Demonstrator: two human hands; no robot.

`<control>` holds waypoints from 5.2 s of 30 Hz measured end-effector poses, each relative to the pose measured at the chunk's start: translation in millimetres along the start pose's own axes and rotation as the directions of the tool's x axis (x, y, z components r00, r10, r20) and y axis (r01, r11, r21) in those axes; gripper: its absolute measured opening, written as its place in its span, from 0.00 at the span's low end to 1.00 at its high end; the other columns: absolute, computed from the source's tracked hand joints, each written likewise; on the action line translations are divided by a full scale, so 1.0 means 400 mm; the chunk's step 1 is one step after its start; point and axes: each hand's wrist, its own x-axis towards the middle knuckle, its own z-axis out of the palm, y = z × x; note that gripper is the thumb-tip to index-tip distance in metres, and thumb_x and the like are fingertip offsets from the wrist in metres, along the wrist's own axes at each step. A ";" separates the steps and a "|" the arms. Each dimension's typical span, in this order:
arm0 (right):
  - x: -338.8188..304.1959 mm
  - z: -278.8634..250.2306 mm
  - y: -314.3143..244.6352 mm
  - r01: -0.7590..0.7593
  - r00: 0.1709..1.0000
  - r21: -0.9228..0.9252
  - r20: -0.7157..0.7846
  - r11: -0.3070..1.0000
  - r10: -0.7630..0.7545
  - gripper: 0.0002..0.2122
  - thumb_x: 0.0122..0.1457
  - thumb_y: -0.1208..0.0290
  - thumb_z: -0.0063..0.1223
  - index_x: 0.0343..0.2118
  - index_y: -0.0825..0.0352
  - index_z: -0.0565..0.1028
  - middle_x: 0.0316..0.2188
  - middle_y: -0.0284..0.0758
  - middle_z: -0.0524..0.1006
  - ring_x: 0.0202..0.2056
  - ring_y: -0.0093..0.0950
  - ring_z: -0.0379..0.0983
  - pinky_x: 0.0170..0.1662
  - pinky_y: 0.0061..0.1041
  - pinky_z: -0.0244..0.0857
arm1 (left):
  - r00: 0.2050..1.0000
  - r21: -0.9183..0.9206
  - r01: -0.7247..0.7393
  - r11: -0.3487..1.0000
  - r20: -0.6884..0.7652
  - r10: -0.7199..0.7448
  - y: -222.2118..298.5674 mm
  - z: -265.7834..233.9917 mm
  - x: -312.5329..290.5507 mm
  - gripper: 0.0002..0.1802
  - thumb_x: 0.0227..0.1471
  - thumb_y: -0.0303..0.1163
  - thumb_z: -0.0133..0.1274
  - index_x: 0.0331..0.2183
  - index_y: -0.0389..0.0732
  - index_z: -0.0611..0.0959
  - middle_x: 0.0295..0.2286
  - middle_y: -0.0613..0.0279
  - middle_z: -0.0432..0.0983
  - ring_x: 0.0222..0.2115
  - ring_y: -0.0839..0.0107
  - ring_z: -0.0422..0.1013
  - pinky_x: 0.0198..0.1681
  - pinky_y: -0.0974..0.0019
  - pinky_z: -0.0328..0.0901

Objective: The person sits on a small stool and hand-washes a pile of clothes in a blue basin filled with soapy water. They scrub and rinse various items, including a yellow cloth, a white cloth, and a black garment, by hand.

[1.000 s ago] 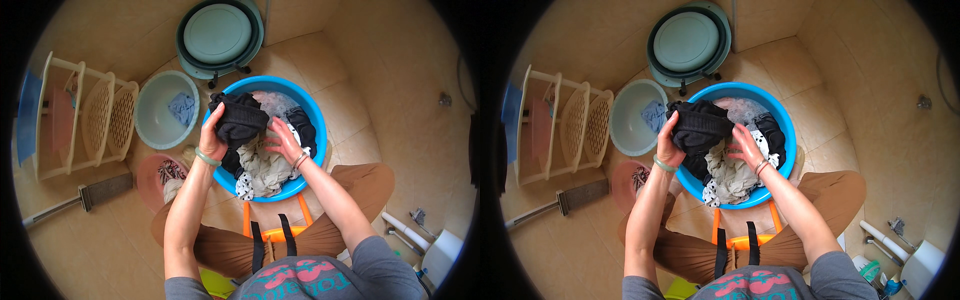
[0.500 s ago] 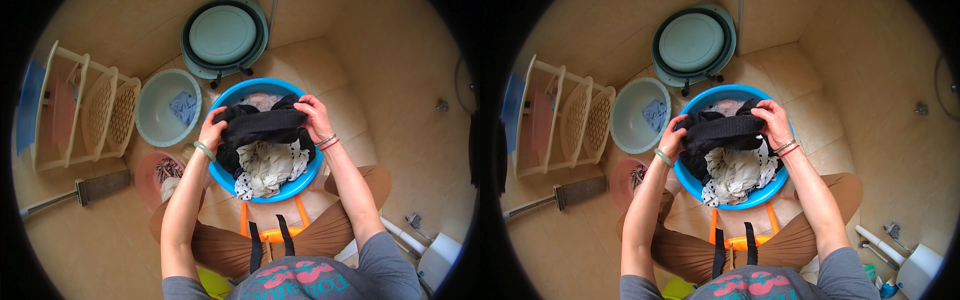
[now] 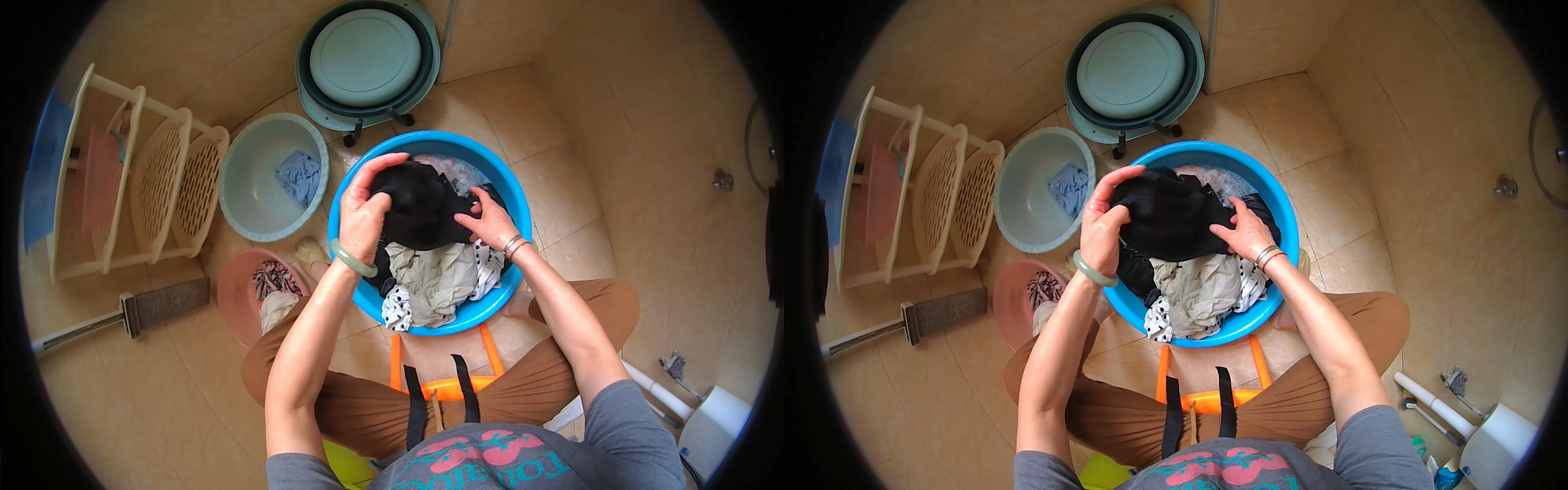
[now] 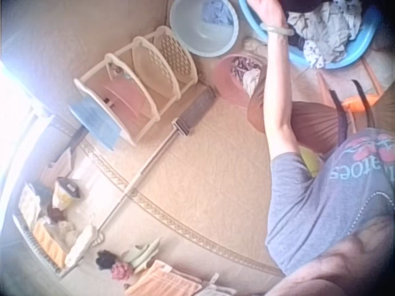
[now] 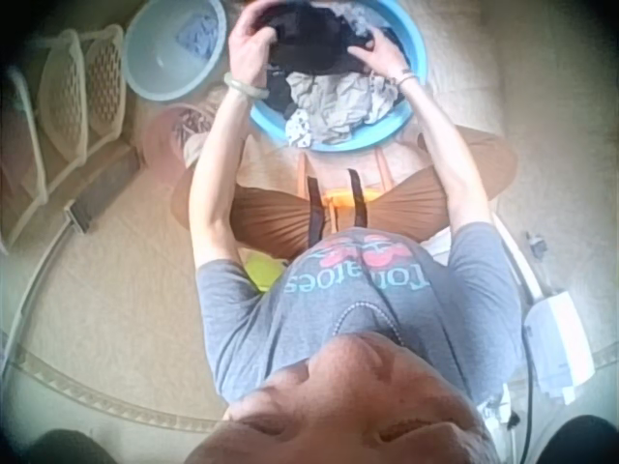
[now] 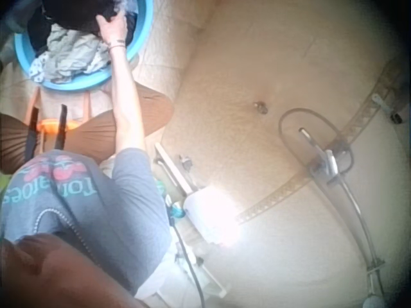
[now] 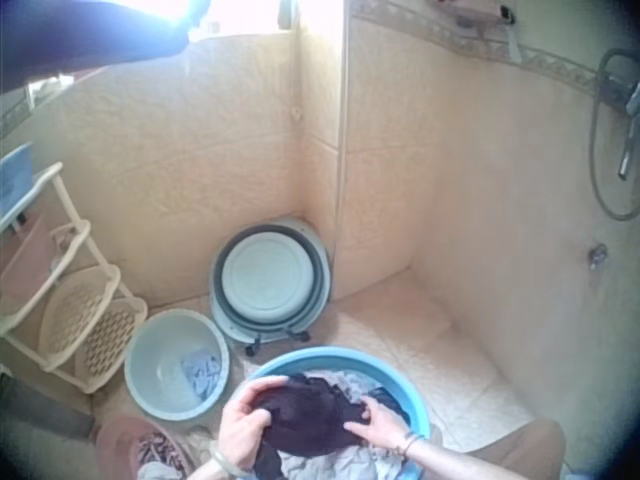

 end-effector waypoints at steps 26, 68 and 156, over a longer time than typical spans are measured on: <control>-0.058 0.050 -0.068 0.046 0.809 0.395 0.523 0.917 -0.266 0.11 0.53 0.74 0.56 0.40 0.65 0.74 0.36 0.29 0.77 0.35 0.15 0.72 0.35 0.19 0.68 | 0.924 0.270 0.207 0.940 -0.371 -0.097 -0.234 -0.065 -0.061 0.31 0.52 0.22 0.50 0.59 0.37 0.66 0.55 0.52 0.66 0.56 0.62 0.63 0.60 0.63 0.54; 0.044 -0.084 0.221 0.296 0.953 -0.455 0.201 0.840 -0.226 0.12 0.55 0.70 0.50 0.42 0.66 0.77 0.44 0.48 0.76 0.45 0.47 0.71 0.45 0.36 0.68 | 0.988 -0.117 -0.151 0.982 0.025 0.155 0.073 0.083 -0.004 0.09 0.60 0.26 0.49 0.42 0.36 0.73 0.38 0.67 0.74 0.40 0.81 0.69 0.46 0.75 0.64; 0.427 0.271 0.273 0.452 0.892 -0.346 0.192 0.822 -0.410 0.13 0.56 0.67 0.53 0.44 0.61 0.75 0.44 0.40 0.74 0.45 0.42 0.71 0.47 0.42 0.65 | 0.653 -0.506 0.280 0.816 -0.522 -0.548 -0.738 -0.046 0.100 0.23 0.52 0.14 0.49 0.50 0.42 0.76 0.48 0.59 0.71 0.48 0.68 0.67 0.51 0.67 0.65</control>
